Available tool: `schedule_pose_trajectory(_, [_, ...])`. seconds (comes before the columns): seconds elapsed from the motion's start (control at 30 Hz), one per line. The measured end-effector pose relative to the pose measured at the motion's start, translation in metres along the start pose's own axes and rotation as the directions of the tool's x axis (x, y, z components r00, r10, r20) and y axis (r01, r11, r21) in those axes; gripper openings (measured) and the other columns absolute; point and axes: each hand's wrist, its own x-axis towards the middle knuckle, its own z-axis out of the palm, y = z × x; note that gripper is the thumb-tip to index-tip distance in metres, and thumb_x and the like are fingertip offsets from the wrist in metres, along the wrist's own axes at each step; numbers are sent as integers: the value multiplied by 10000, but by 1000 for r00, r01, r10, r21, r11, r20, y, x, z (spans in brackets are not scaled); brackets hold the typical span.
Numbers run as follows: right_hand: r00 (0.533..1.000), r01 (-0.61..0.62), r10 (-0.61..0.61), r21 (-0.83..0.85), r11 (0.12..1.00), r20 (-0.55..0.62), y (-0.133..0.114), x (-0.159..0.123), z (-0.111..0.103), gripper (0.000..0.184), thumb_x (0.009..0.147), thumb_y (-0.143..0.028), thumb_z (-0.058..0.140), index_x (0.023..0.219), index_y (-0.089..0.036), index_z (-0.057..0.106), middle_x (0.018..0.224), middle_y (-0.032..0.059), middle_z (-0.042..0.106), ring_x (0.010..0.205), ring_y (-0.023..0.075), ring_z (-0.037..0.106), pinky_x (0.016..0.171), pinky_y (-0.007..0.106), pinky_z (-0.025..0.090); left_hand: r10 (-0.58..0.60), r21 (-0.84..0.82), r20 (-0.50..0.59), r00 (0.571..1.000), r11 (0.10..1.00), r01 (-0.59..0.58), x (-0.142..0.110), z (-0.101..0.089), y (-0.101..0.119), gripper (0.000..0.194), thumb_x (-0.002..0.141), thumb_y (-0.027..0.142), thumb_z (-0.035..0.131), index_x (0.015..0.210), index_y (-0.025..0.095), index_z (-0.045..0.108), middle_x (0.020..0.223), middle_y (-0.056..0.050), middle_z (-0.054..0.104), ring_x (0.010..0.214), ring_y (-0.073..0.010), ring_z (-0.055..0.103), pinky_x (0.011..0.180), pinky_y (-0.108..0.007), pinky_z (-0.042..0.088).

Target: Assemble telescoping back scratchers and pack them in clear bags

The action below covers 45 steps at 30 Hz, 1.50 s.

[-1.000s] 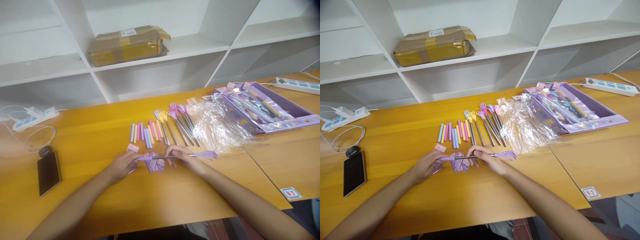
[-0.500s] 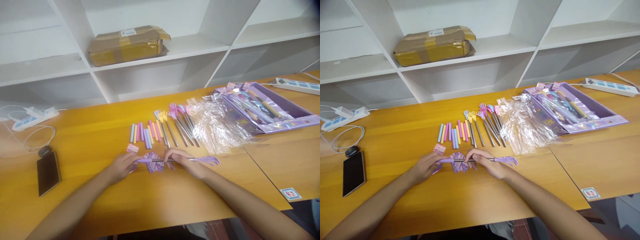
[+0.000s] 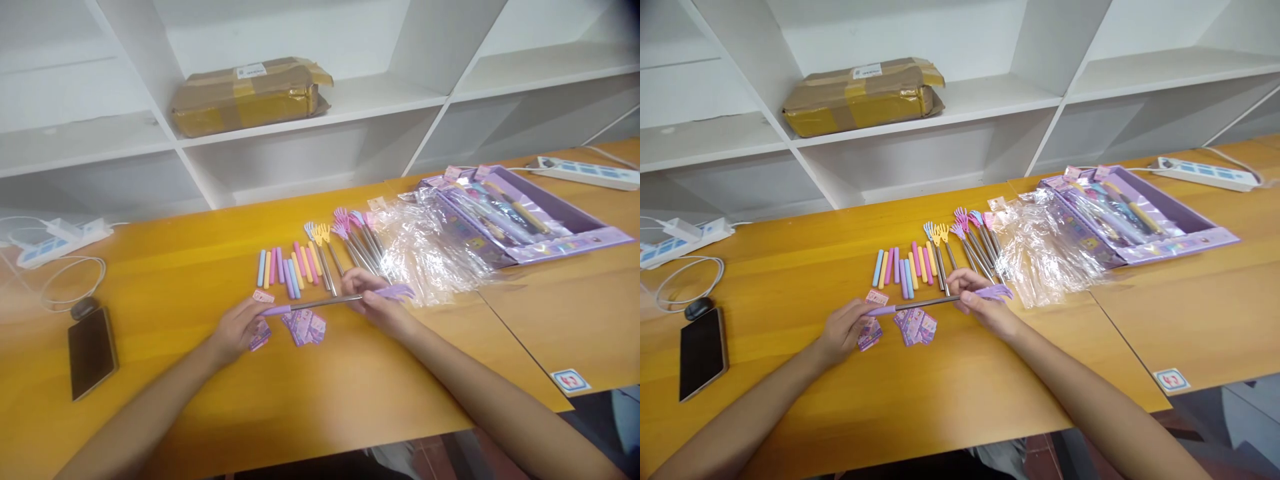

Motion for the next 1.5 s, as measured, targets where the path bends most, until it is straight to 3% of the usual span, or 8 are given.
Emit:
schedule_pose_trajectory(0.17, [985,85,-82,16,996,-154,-18,6,-16,459,895,-629,730,1136,-246,648,753,-47,475,519,101,354,528,288,278,-86,-6,-18,996,996,86,2,-1,0,335,1130,256,407,1360,212,648,997,-53,693,778,-136,631,722,-243,520])
schedule_pose_trajectory(0.37, [957,21,-68,-168,986,-280,-24,5,-21,325,1019,-541,592,1001,-221,650,795,-3,545,514,117,444,485,291,309,-114,24,2,994,993,114,4,-1,1,323,1128,279,422,1345,212,650,1011,-61,711,793,-149,649,746,-261,539])
schedule_pose_trajectory(0.73, [974,69,-146,-387,920,-172,-16,-4,-23,264,1100,-437,520,1037,-231,673,861,16,577,634,137,501,619,307,395,-33,145,18,999,989,30,-1,-2,1,322,1115,220,421,1355,198,634,1054,-77,733,834,-151,676,771,-259,552])
schedule_pose_trajectory(0.97, [981,27,-107,-437,899,-160,-13,-4,-14,259,1083,-460,556,1052,-225,659,812,-6,583,617,130,517,623,295,405,32,176,0,999,984,-32,-1,0,2,299,1122,250,422,1322,180,632,982,-73,733,806,-154,680,725,-252,547])
schedule_pose_trajectory(1.23, [995,4,-49,-440,898,-92,1,-8,4,261,1084,-472,547,1131,-229,628,849,-15,580,598,103,509,593,274,407,51,168,29,998,984,-55,0,2,5,302,1120,258,438,1342,181,627,1048,-101,745,876,-181,712,769,-275,570])
schedule_pose_trajectory(1.5, [993,56,-93,-421,905,-67,11,-14,18,220,1117,-391,498,1279,-269,583,871,-22,560,604,93,519,584,267,410,48,160,41,998,986,-54,-5,5,9,297,1098,234,483,1354,194,627,1033,-99,742,863,-189,714,765,-297,592])
